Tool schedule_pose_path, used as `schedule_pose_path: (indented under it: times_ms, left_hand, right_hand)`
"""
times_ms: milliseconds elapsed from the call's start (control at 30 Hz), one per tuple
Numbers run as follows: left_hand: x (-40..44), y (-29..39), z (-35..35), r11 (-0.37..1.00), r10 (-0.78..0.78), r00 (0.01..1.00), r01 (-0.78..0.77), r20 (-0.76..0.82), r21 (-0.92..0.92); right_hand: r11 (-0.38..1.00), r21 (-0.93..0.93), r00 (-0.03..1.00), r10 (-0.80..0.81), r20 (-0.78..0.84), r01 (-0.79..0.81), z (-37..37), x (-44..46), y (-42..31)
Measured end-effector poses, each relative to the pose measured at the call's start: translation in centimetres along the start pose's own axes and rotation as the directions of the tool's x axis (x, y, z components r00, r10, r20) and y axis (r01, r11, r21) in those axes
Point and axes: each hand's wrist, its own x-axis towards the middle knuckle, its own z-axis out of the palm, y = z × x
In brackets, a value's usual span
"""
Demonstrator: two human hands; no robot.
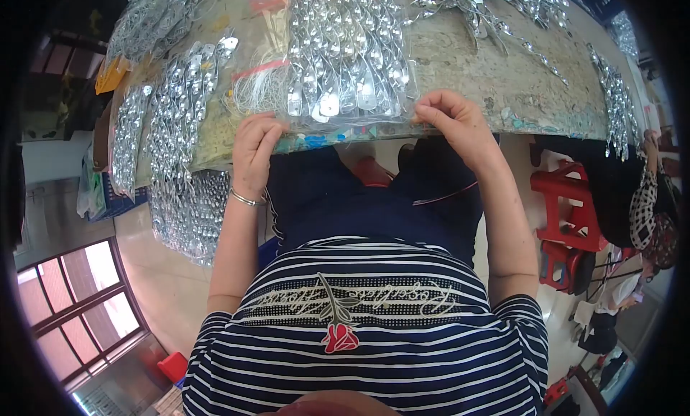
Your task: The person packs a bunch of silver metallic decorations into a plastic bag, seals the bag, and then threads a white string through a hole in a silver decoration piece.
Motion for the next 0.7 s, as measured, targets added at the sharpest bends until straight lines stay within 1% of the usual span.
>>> schedule_pose_path:
  times_ms: [100,200,300,400,500,600,633,700]
  left_hand:
    - [0.6,0.4,0.6,0.999,-0.044,0.998,0.045,-0.05,0.024]
    - [1.3,0.6,1.2,0.988,-0.028,0.993,0.044,-0.112,0.149]
    - [1.7,0.6,1.8,0.978,-0.036,0.988,0.066,-0.153,0.199]
    - [2.3,1.0,1.7,0.943,-0.051,0.994,0.081,-0.1,0.323]
    - [2.6,0.6,1.9,0.932,0.015,0.994,0.026,-0.112,0.362]
    - [2.5,0.6,2.1,0.938,0.099,0.977,-0.029,-0.188,0.345]
    - [2.6,0.5,2.1,0.946,0.064,0.976,0.007,-0.209,0.325]
    - [2.3,0.5,2.2,0.955,-0.013,0.968,0.087,-0.251,0.285]
  right_hand:
    - [1.0,-0.007,0.999,-0.005,-0.032,0.005,0.2,0.3,0.3]
    - [1.0,-0.02,0.994,-0.006,-0.107,0.004,0.7,0.4,0.8]
    - [0.996,-0.083,0.986,-0.054,-0.16,0.041,1.1,0.5,1.3]
    - [0.987,-0.153,0.975,-0.082,-0.205,0.051,1.6,0.8,1.5]
    - [0.985,-0.162,0.965,-0.1,-0.243,0.061,2.1,1.0,1.3]
    - [0.971,-0.237,0.958,-0.095,-0.271,0.03,2.4,0.8,0.2]
    - [0.976,-0.218,0.968,-0.054,-0.244,-0.001,2.0,1.1,1.0]
    - [0.899,-0.421,0.924,-0.255,-0.284,0.119,1.8,1.8,2.5]
